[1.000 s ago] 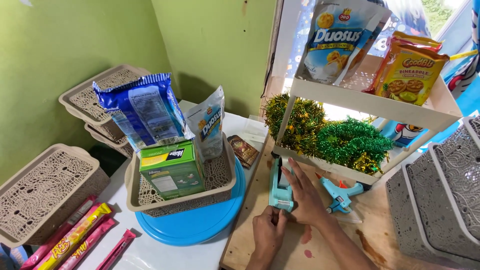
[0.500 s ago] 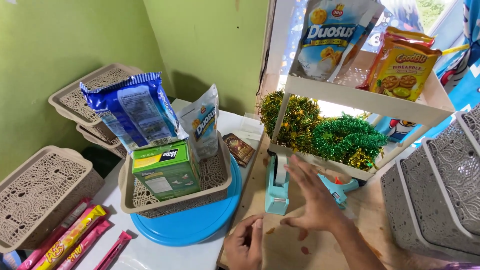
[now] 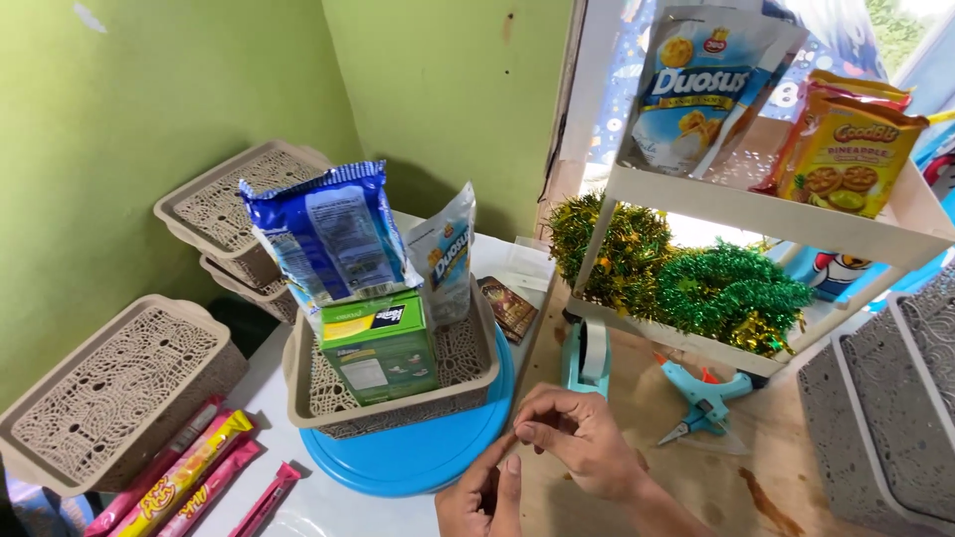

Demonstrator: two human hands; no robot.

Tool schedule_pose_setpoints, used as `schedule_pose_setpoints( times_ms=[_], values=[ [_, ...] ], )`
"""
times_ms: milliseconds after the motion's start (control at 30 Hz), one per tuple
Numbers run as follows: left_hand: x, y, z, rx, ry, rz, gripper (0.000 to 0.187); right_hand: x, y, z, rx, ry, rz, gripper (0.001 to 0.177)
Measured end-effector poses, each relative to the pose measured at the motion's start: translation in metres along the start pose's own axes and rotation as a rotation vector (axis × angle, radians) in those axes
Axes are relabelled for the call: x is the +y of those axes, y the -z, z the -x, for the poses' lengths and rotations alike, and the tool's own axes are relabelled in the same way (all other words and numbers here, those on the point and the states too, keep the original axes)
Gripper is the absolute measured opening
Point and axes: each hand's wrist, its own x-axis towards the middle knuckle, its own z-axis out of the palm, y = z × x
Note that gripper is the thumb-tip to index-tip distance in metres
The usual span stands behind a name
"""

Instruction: The person arranges various snack items, including Duosus biscuit packets, pink chocolate bars, and a blue Oreo packet, into a beige woven basket. They use a tape dispenser to apply adhesive tape to secure the items within the basket, adjusting the placement of each snack to fit them together.

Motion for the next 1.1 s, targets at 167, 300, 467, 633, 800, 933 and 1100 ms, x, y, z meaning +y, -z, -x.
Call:
schedule_pose_setpoints(
  times_ms=[167,300,467,633,800,933,1100],
  values=[
    [0.015,0.020,-0.014,-0.176,0.457,0.293,0.047,-0.019,-0.016,-0.021,-0.124,0.191,0.006,0.014],
    [0.026,0.051,-0.022,-0.343,0.323,-0.010,0.072,-0.029,-0.017,-0.051,-0.217,0.117,-0.021,0.018],
    [0.046,0.082,-0.043,-0.121,0.396,-0.124,0.069,-0.049,0.002,-0.108,-0.253,0.182,0.131,0.024],
    [0.071,0.105,-0.100,0.203,-0.313,-0.225,0.047,-0.047,-0.008,-0.160,-0.267,0.092,-0.006,0.026],
    [0.086,0.108,-0.142,0.136,-0.390,-0.319,0.082,-0.036,-0.013,-0.175,-0.338,0.116,-0.148,0.034],
    [0.085,0.100,-0.147,0.038,-0.378,-0.218,0.087,-0.035,-0.017,-0.182,-0.390,0.083,-0.135,0.028],
    [0.075,0.095,-0.149,0.056,-0.377,-0.252,0.088,-0.036,-0.018,-0.188,-0.432,0.083,-0.147,0.028]
  ],
)
